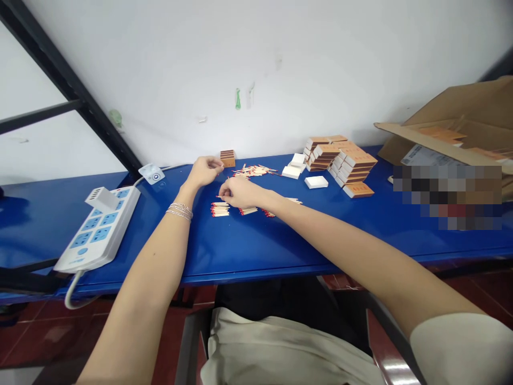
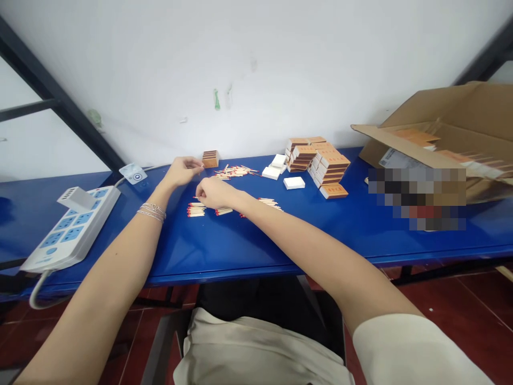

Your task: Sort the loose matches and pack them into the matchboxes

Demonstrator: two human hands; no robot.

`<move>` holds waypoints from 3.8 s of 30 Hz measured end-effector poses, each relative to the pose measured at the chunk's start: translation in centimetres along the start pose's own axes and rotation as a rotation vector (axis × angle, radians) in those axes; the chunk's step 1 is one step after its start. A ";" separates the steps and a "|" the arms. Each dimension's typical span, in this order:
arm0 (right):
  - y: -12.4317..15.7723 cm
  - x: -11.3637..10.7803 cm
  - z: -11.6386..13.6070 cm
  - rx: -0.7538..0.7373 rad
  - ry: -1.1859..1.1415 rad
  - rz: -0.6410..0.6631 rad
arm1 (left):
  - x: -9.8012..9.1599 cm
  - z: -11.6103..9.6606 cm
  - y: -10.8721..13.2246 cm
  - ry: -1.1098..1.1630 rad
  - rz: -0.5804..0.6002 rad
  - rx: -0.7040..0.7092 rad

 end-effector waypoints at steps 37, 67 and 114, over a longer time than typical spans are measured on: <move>4.1 -3.6 -5.5 0.211 -0.061 0.088 | 3.6 -2.8 7.5 -0.449 0.663 0.042; 3.9 -4.4 -9.9 0.363 0.097 -0.003 | 7.1 -4.7 2.3 -0.682 0.301 0.186; 12.2 -8.1 -10.0 0.488 -0.232 -0.109 | 9.2 -10.3 8.5 -0.515 0.375 0.402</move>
Point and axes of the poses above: each hand's wrist, its own y-axis away from the middle knuckle, its own x-axis out of the palm, z = x × y, the point moved 9 cm from there along -y, towards the middle knuckle, and after that the axes turned 12 degrees about -x, right-handed, at the moved point
